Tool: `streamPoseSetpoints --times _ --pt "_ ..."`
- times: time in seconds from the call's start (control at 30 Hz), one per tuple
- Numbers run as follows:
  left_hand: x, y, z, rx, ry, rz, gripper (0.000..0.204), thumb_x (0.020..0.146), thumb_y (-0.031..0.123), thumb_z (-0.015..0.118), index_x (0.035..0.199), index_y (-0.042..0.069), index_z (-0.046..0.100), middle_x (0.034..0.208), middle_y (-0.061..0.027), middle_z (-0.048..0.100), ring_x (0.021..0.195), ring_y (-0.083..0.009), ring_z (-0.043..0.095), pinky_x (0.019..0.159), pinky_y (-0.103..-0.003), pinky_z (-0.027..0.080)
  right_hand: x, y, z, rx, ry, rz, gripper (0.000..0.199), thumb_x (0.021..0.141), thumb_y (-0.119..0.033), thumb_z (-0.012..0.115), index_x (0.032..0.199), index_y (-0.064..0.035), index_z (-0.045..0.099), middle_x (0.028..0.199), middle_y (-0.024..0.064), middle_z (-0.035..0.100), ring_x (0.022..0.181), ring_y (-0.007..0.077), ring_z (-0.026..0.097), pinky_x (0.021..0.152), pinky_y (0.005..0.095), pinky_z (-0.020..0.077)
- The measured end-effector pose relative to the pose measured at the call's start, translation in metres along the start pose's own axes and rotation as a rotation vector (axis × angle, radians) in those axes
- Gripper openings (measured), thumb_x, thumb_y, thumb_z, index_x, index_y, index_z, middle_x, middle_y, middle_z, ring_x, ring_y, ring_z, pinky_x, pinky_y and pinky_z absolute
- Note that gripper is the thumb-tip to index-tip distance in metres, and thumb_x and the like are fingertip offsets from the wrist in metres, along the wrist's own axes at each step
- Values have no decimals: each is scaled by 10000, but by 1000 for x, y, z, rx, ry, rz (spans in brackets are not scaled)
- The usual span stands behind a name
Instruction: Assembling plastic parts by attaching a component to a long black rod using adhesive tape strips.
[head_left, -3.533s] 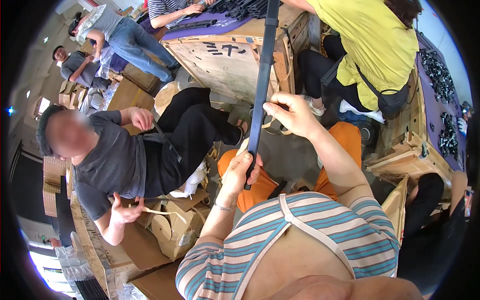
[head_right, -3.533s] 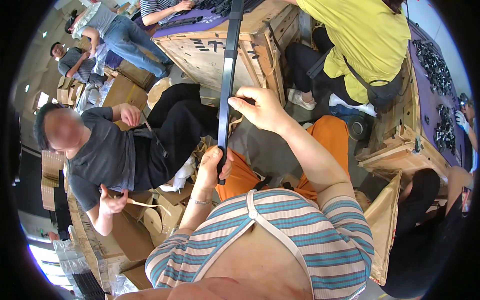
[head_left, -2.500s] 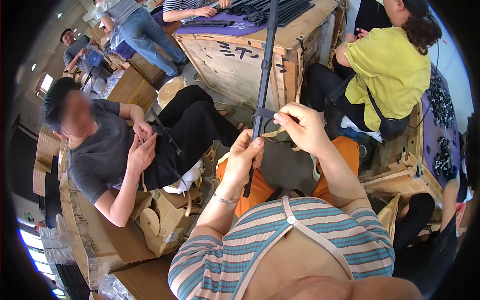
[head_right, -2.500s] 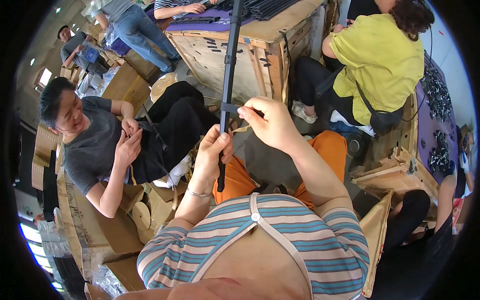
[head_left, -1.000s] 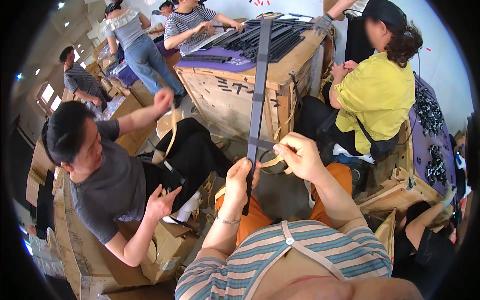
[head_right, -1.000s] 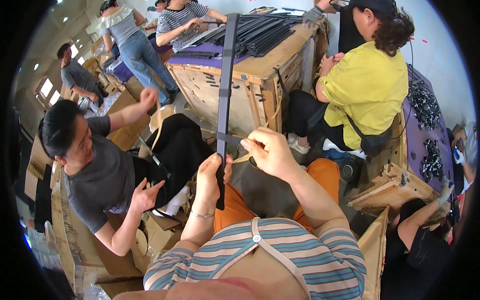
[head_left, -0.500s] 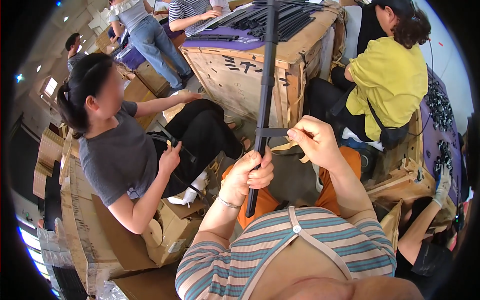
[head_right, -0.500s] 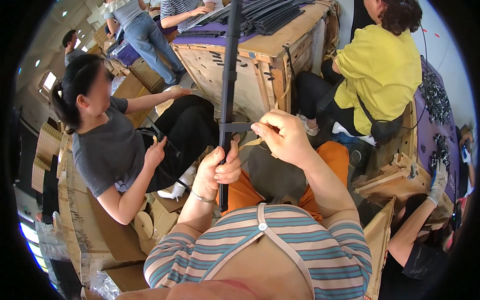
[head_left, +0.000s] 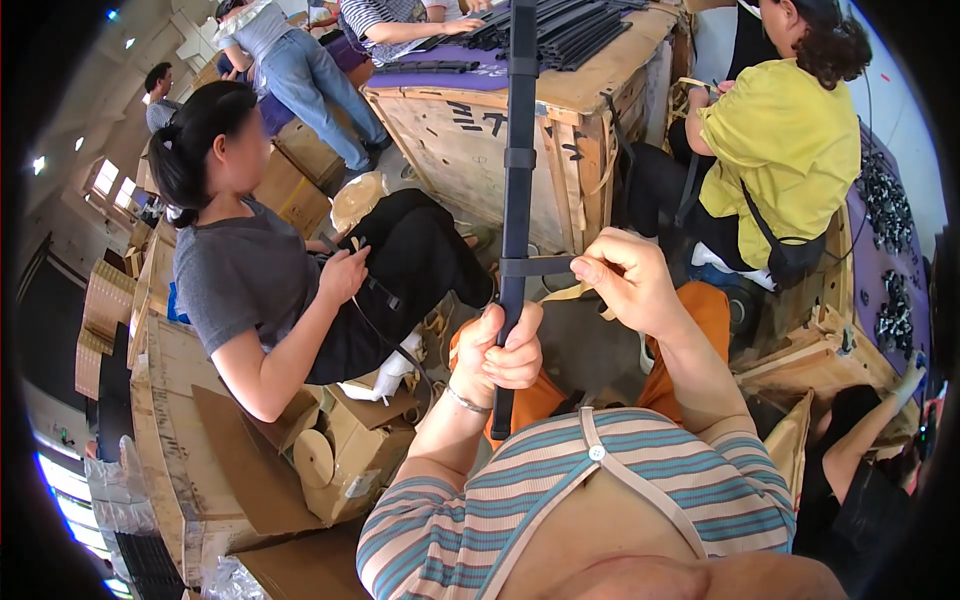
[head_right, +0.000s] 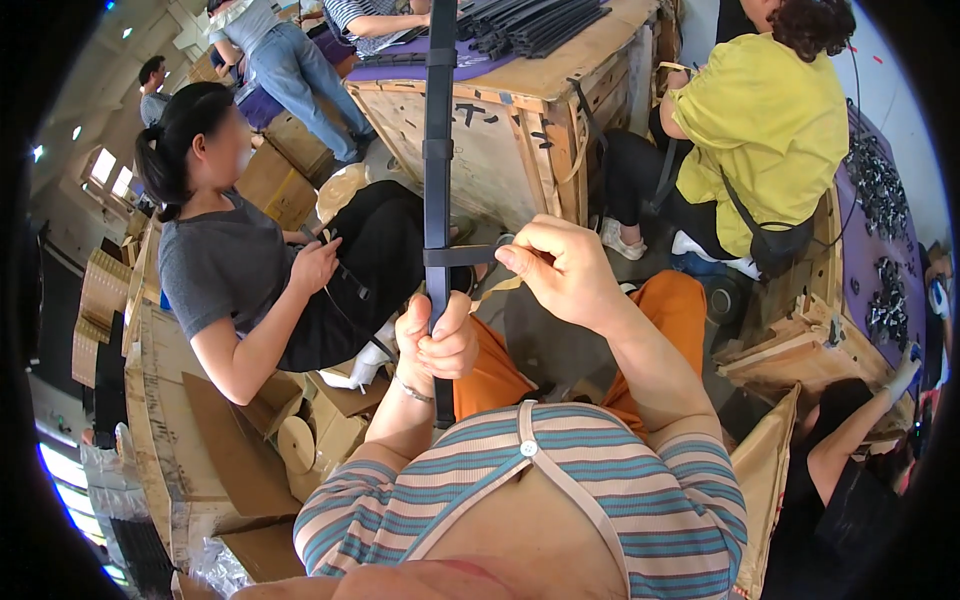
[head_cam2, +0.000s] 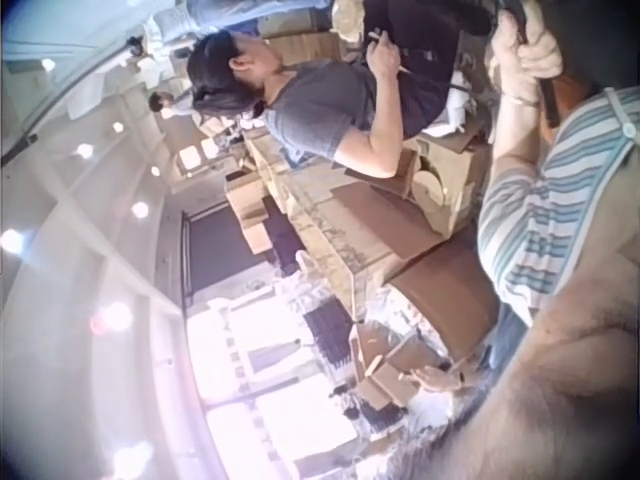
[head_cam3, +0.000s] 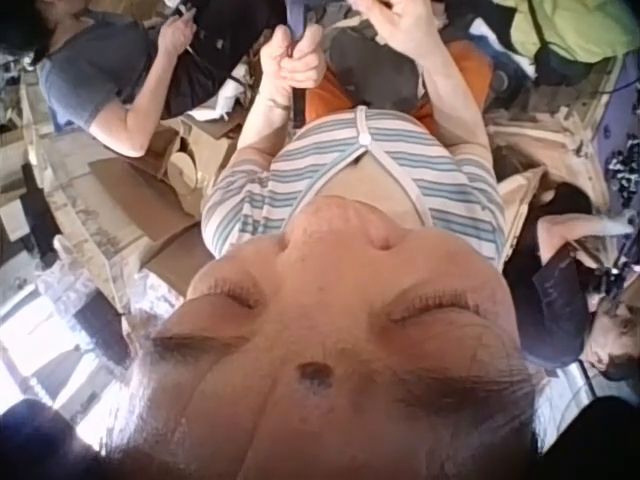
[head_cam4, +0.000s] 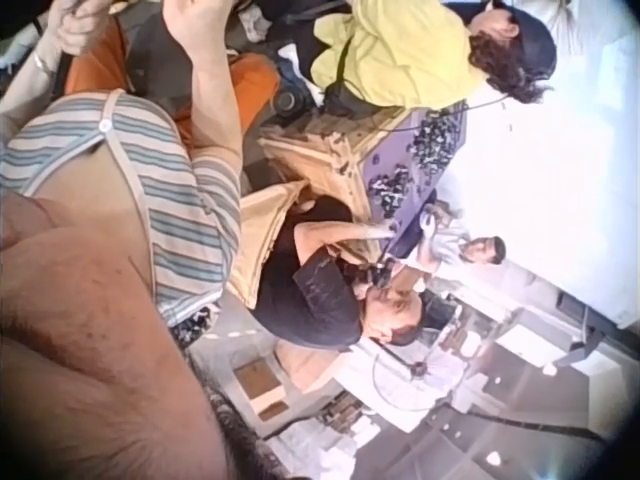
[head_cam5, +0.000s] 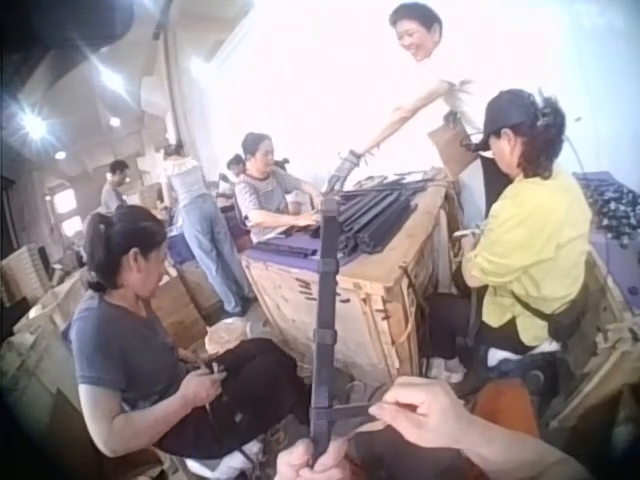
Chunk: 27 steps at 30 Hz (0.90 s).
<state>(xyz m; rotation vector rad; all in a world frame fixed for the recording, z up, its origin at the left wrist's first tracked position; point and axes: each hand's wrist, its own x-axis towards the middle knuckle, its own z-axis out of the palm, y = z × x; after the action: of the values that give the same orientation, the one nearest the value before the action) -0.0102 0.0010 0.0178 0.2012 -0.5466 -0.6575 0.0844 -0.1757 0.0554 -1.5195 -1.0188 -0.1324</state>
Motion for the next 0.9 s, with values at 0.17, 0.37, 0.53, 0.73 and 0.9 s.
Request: streamPoseSetpoints --times 0.17,0.37,0.53,0.73,0.9 --pt "4 -3 -2 -38 -145 -26 407 900 410 474 742 47 377 452 67 311 342 -15 271 307 -155 242 -2 -1 5 100 -37 88 245 839 -162 617 671 6 558 618 24 469 556 81 417 501 234 327" --pt "5 -3 -5 -23 -115 7 413 905 418 457 743 46 379 452 63 312 344 -17 283 307 -154 250 -10 0 3 116 0 44 220 817 -147 647 703 23 565 618 26 453 527 77 402 468 238 322" --pt "1 -3 -3 49 38 27 417 908 417 450 735 44 379 451 58 318 346 -17 300 306 -152 255 -14 0 -2 -9 41 20 253 815 -178 655 680 18 568 604 11 432 480 62 380 433 229 290" --pt "2 1 1 33 44 54 405 907 398 463 737 36 395 456 47 328 347 -26 295 306 -154 252 -12 4 2 272 -40 140 271 815 -188 658 669 18 561 574 -8 402 473 37 369 415 223 273" --pt "-3 4 0 270 232 92 382 904 375 482 757 26 428 474 35 332 359 -39 288 305 -161 237 -11 -8 -10 176 -61 88 271 819 -174 653 660 22 554 571 -14 404 476 31 366 415 224 269"
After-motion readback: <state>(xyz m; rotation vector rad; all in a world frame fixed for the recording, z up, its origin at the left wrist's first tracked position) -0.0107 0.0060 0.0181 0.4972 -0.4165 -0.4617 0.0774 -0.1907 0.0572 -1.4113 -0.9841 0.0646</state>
